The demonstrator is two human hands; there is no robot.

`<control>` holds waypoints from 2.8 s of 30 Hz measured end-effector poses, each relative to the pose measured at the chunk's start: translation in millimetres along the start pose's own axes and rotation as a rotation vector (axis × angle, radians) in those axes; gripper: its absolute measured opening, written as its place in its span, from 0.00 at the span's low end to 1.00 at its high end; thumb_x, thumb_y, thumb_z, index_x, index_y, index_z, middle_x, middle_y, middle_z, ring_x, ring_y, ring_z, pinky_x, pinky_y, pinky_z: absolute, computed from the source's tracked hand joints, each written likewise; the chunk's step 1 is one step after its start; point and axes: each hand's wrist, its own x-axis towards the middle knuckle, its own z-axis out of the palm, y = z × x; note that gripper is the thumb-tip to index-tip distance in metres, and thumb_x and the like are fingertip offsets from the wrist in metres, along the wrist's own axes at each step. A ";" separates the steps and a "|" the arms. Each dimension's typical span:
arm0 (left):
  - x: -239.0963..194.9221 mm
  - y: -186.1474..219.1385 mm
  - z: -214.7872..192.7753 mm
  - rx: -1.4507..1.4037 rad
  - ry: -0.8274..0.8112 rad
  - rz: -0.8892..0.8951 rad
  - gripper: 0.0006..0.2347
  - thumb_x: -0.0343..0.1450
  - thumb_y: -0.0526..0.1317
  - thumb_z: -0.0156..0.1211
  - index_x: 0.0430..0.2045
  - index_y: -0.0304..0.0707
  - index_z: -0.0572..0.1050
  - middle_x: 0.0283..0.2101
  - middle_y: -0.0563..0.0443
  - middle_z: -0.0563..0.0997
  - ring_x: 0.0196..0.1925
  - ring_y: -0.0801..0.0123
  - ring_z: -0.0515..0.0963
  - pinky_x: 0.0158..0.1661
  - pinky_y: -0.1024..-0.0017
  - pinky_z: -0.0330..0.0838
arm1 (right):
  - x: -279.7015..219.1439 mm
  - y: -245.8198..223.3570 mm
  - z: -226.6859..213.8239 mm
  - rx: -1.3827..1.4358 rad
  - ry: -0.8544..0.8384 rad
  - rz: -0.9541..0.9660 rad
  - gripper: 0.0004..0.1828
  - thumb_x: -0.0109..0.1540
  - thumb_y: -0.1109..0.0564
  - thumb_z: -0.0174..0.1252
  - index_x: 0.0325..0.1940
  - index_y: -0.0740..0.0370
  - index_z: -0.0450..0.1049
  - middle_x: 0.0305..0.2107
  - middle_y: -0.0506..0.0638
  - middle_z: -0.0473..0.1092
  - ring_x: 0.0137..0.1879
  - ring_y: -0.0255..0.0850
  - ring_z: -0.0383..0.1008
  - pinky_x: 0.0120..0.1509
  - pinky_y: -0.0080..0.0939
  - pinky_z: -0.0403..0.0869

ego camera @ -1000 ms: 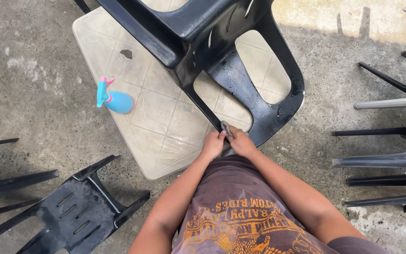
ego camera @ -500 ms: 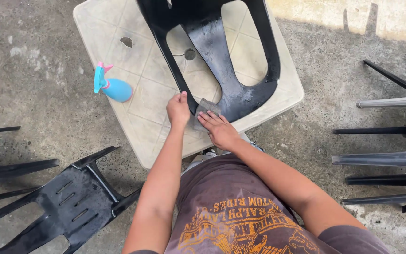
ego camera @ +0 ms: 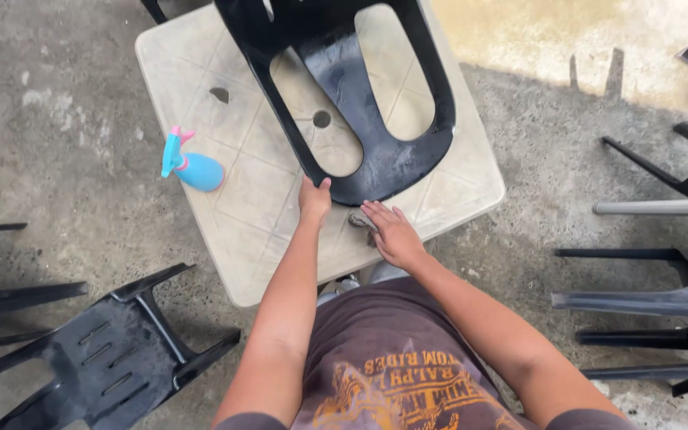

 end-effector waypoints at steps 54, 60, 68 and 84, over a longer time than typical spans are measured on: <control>-132.7 46.8 57.0 0.974 -0.051 0.160 0.35 0.68 0.40 0.58 0.72 0.42 0.50 0.73 0.51 0.56 0.75 0.58 0.56 0.68 0.52 0.51 | 18.3 93.4 1.9 -0.406 -0.233 -0.066 0.35 0.69 0.47 0.43 0.80 0.56 0.47 0.77 0.46 0.44 0.82 0.42 0.42 0.81 0.60 0.43; -138.5 59.9 69.4 0.929 -0.093 0.009 0.40 0.67 0.43 0.66 0.72 0.40 0.47 0.75 0.48 0.49 0.63 0.48 0.68 0.55 0.59 0.72 | -24.6 104.0 0.7 -0.484 -0.341 -0.158 0.36 0.68 0.47 0.43 0.79 0.56 0.46 0.77 0.46 0.43 0.81 0.42 0.41 0.80 0.60 0.43; -145.0 62.1 60.2 0.960 -0.089 0.019 0.43 0.63 0.50 0.74 0.68 0.38 0.50 0.71 0.46 0.53 0.60 0.50 0.73 0.53 0.59 0.74 | 28.7 120.2 -15.1 -0.367 -0.198 -0.002 0.35 0.69 0.47 0.42 0.80 0.57 0.47 0.77 0.47 0.44 0.81 0.43 0.43 0.80 0.59 0.44; -156.1 51.3 50.1 0.924 -0.034 -0.023 0.32 0.66 0.46 0.72 0.61 0.44 0.59 0.60 0.48 0.66 0.57 0.53 0.76 0.51 0.55 0.74 | -20.0 144.7 -24.1 -0.424 -0.213 -0.168 0.36 0.66 0.51 0.45 0.79 0.57 0.48 0.77 0.46 0.45 0.81 0.42 0.42 0.80 0.60 0.43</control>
